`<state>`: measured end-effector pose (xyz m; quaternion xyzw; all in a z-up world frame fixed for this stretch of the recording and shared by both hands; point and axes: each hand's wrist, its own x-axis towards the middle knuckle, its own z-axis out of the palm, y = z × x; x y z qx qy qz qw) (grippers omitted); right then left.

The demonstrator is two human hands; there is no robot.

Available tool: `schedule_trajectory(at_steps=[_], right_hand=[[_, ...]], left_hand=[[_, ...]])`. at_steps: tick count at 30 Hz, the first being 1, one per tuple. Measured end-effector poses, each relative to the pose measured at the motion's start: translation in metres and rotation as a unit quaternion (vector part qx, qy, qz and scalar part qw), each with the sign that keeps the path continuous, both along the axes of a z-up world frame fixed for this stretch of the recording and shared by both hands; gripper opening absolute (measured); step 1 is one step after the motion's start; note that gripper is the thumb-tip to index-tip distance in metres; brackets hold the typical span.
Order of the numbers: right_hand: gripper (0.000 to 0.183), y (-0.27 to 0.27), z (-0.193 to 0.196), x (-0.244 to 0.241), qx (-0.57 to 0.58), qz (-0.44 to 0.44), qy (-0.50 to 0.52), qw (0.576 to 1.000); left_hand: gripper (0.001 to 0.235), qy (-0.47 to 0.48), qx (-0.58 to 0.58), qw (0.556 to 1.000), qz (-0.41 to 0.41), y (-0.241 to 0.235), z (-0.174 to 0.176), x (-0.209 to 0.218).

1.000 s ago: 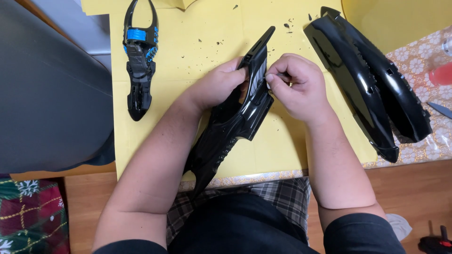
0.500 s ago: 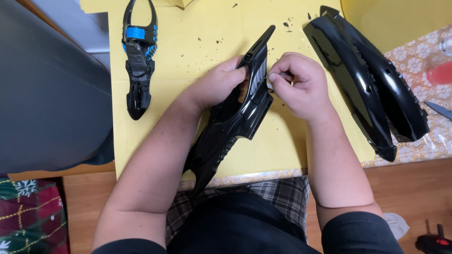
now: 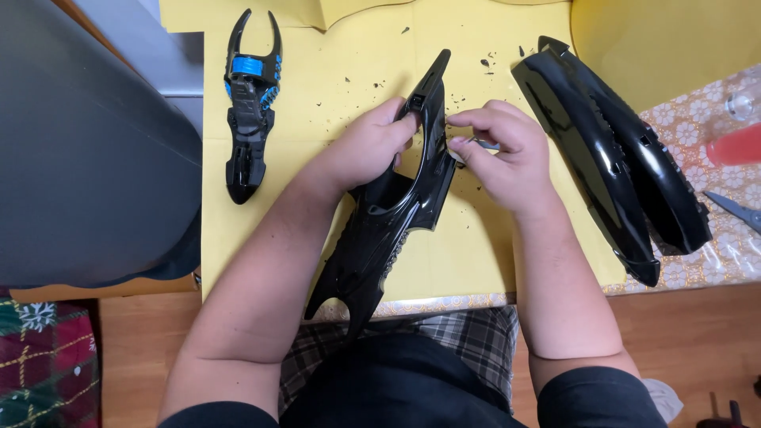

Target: The person holds a black plastic motorcycle fairing and uses a small metal tool to scrape and clean the surface. They then insert a small black plastic piece into a slot on the fairing and press it into place.

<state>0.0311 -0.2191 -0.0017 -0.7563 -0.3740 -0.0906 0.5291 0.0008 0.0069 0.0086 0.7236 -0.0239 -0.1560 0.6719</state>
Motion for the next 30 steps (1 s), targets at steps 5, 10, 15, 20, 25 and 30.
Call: schedule_trajectory(at_steps=[5,10,15,20,25,30], right_hand=[[0.007,0.006,-0.007,0.001,-0.021,-0.01,-0.03,0.999],[0.005,0.002,-0.009,0.003,-0.078,0.011,-0.092,0.993],[0.011,-0.017,-0.001,0.01,0.008,-0.033,0.04,0.999],[0.013,-0.015,0.002,0.006,-0.191,-0.123,0.073,0.971],[0.01,-0.017,0.006,0.003,-0.143,-0.157,0.151,0.965],[0.018,-0.012,0.017,-0.003,0.025,-0.05,0.19,0.98]], left_hand=[[0.02,0.001,-0.002,1.0,-0.003,-0.002,-0.004,0.0],[0.021,-0.003,-0.003,1.0,-0.002,0.0,-0.009,0.003],[0.021,0.001,-0.011,1.0,0.005,0.001,-0.008,0.004],[0.02,-0.013,-0.053,0.998,0.007,0.001,-0.01,0.004],[0.02,-0.002,-0.133,0.991,-0.004,0.003,-0.009,0.004],[0.016,0.009,-0.182,0.983,-0.031,0.002,0.027,-0.006]])
